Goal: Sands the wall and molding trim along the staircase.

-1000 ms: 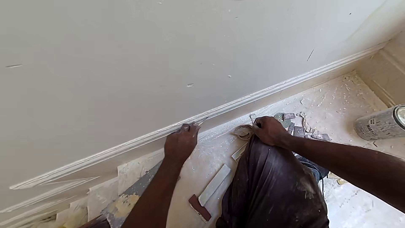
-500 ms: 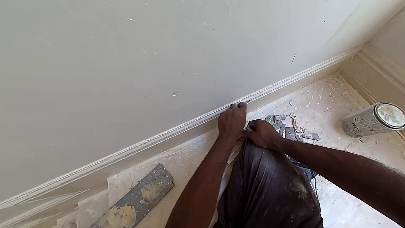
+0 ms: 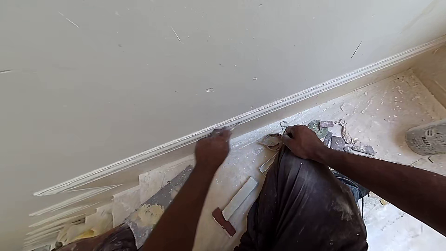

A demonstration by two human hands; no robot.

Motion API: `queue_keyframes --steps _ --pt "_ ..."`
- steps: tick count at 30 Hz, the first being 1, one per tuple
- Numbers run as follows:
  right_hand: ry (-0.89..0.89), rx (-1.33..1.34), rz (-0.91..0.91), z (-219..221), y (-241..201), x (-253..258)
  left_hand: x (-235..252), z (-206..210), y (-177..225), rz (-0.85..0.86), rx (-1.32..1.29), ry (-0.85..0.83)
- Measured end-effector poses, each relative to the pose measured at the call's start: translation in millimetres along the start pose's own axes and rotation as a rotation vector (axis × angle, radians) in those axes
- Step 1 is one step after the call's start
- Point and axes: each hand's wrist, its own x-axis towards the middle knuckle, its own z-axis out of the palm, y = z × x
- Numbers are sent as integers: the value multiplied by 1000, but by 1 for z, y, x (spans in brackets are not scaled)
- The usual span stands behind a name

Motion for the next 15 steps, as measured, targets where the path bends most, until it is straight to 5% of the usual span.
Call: queue_keyframes --steps 4,7,11,15 --pt "17 44 -27 0 8 1 70 -40 138 -39 -156 -244" --pt "77 54 -19 -1 15 -1 107 -47 192 -2 -193 -227" --pt "72 68 7 2 14 -1 98 -36 168 43 -140 -236" --pt "66 54 14 2 14 -5 39 -15 73 0 -147 -110"
